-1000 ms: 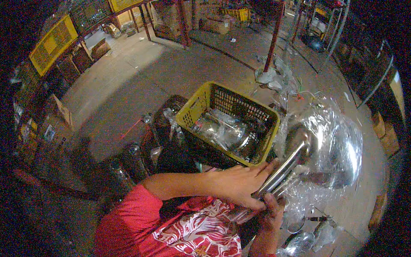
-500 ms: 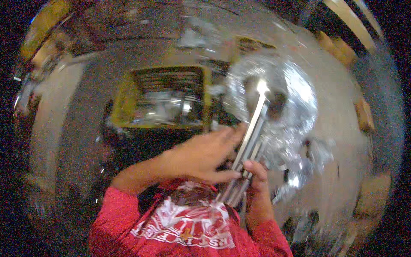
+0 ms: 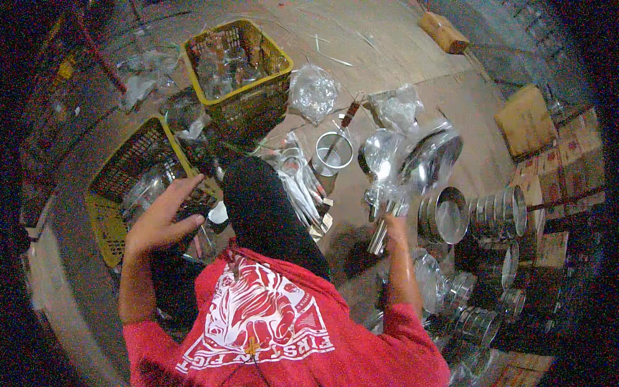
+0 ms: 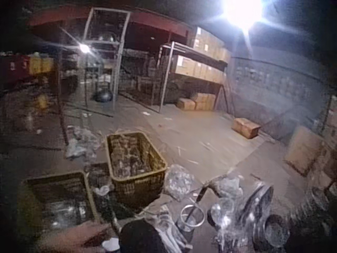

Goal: The person sits on the floor and repeatedly picks up plastic-wrapped kitchen utensils from a yellow basket, unwraps them, and places them on the floor. The person handles ladles, strainers, and other metal utensils one at a time.

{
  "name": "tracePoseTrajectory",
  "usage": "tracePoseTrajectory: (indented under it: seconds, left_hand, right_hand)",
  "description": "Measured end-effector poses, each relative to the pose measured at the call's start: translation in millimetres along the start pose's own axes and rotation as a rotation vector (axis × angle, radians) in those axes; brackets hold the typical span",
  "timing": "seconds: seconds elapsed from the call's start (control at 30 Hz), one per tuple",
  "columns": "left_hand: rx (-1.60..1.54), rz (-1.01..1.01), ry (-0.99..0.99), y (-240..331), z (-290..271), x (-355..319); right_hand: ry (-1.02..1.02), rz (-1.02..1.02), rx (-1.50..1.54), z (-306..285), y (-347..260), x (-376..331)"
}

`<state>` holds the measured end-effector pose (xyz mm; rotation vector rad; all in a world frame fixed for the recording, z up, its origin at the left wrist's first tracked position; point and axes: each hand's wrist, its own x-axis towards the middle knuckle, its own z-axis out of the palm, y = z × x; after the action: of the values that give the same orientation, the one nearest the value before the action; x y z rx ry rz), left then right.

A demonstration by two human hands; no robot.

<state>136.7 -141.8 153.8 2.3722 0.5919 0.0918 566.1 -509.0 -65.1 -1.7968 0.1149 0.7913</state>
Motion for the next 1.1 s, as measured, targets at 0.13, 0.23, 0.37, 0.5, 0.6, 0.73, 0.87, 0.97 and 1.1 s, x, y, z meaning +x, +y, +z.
tracePoseTrajectory:
  seconds: [0.13,0.23,0.37,0.5,0.6,0.73,0.87,0.97,1.1]
  left_hand:
    - [-0.145,-0.155,-0.085,-11.5,12.9,-1.2]
    - [-0.039,-0.155,-0.052,-14.7,17.3,-1.5]
    - [-0.079,-0.254,-0.054,-14.6,26.2,4.8]
    - [-0.076,-0.290,-0.062,-11.3,32.8,10.9]
    - [-0.074,-0.296,-0.067,-9.3,33.2,10.9]
    - [-0.076,-0.388,-0.092,-13.9,34.0,6.2]
    - [-0.027,-0.307,-0.101,-32.3,33.3,-4.9]
    - [0.018,-0.340,-0.079,-52.3,23.0,-23.0]
    - [-0.008,-0.500,-0.026,-90.0,-1.3,-59.3]
  right_hand:
    - [0.255,0.040,-0.349,-52.8,182.3,83.1]
    - [0.017,-0.007,-1.567,-75.7,287.8,98.6]
    - [-0.132,0.152,-1.520,-75.1,342.2,90.1]
    - [-0.344,0.161,-1.585,-56.9,336.3,91.1]
    - [-0.327,0.175,-1.444,-46.4,334.9,95.3]
    - [-0.393,0.176,-1.432,-50.0,336.9,97.8]
    - [-0.333,0.101,-1.392,-63.9,312.9,93.3]
    - [-0.294,0.054,-1.349,-70.1,277.5,87.2]
    - [-0.222,0.041,-1.288,-61.4,245.0,74.7]
